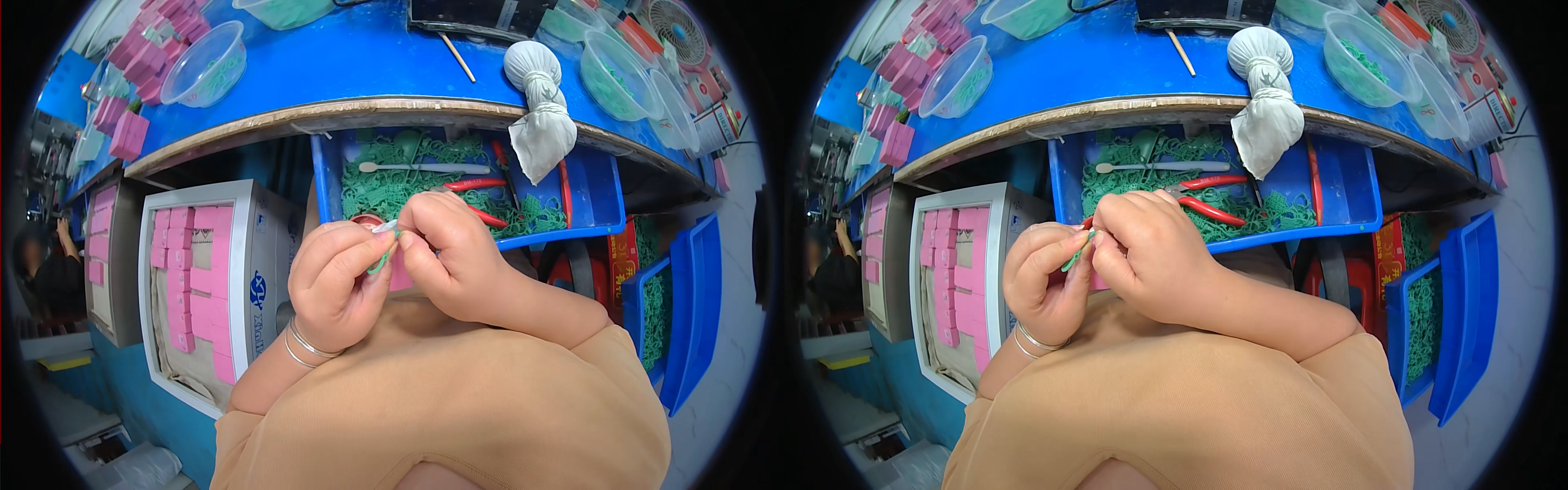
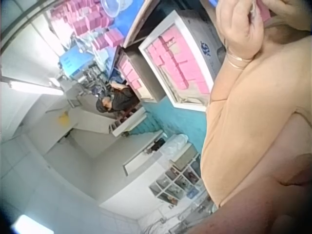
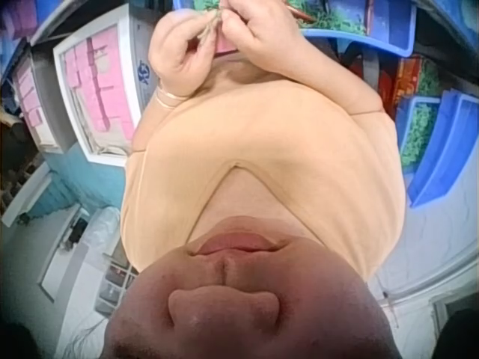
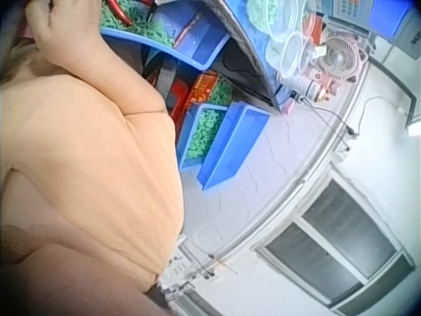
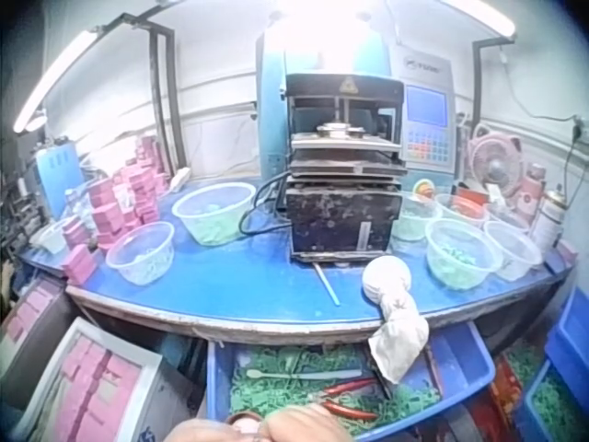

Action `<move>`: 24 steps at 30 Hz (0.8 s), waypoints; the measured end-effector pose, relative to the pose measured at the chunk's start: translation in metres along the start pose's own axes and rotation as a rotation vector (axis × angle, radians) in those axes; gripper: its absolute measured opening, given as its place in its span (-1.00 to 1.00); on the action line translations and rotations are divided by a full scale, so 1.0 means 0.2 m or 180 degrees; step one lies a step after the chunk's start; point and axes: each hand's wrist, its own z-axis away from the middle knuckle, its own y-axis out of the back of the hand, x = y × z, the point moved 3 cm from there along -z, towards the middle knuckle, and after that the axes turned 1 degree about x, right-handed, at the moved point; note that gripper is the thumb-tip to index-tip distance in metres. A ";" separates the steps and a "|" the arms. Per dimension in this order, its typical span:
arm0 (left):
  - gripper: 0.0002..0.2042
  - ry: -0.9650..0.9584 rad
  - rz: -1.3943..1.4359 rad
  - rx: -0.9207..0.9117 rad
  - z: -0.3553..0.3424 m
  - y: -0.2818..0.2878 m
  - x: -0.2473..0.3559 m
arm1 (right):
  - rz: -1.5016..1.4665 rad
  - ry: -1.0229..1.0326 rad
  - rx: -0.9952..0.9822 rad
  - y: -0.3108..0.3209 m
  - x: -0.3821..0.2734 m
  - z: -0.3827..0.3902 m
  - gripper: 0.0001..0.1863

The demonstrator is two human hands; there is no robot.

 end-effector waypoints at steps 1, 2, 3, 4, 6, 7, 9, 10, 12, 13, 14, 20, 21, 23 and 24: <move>-0.72 -0.0065 0.0017 -0.0017 0.00 0.00 0.00 | -0.0016 0.0096 0.0043 0.00 0.00 0.00 -0.91; -0.73 -0.0131 0.0034 -0.0034 -0.01 0.00 0.01 | -0.0013 0.0095 0.0045 0.00 -0.01 0.00 -0.91; -0.73 -0.0132 0.0038 -0.0034 -0.01 0.00 0.01 | -0.0439 -0.0306 -0.0041 0.01 0.01 -0.01 -0.86; -0.74 -0.0114 0.0075 -0.0029 -0.01 0.00 0.01 | -0.0869 -0.0707 -0.0130 0.01 0.02 -0.01 -0.81; -0.76 -0.0093 0.0111 -0.0023 -0.01 0.01 0.02 | -0.1128 -0.1054 -0.0162 0.02 0.06 -0.02 -0.76; -0.78 0.0272 0.0188 -0.0010 -0.02 0.02 0.02 | -0.1383 -0.1397 -0.0193 0.02 0.08 -0.02 -0.70; -0.85 0.0887 0.0488 0.0060 0.00 0.02 -0.01 | -0.1194 -0.1191 -0.0162 0.03 0.10 -0.02 -0.68; -0.85 0.0888 0.0491 0.0061 0.00 0.02 -0.01 | -0.1000 -0.0996 -0.0124 0.03 0.11 -0.02 -0.66; -0.86 0.1754 0.1293 0.0190 0.02 0.00 -0.05 | -0.1018 -0.0632 -0.0097 0.02 0.08 -0.02 -0.73; -0.86 0.1758 0.1296 0.0188 0.02 0.00 -0.05 | -0.0982 -0.0337 -0.0207 0.02 0.06 -0.02 -0.77; -0.87 0.1798 0.1443 0.0127 0.02 -0.01 -0.04 | -0.0944 -0.0042 -0.0316 0.01 0.04 -0.02 -0.80; -0.78 0.1804 0.1711 -0.0021 0.04 -0.02 -0.04 | -0.1026 -0.0052 -0.0402 0.01 0.05 -0.02 -0.84; -0.73 0.1891 0.1721 -0.0032 0.04 -0.02 -0.04 | -0.1098 -0.0106 -0.0392 0.01 0.05 -0.01 -0.83; -0.67 0.1923 0.1958 0.0011 0.00 -0.02 0.00 | -0.1220 -0.0203 -0.0356 0.02 0.04 -0.01 -0.82; -0.61 0.1954 0.2192 0.0058 -0.01 -0.02 0.01 | -0.1345 -0.0298 -0.0322 0.02 0.05 -0.01 -0.81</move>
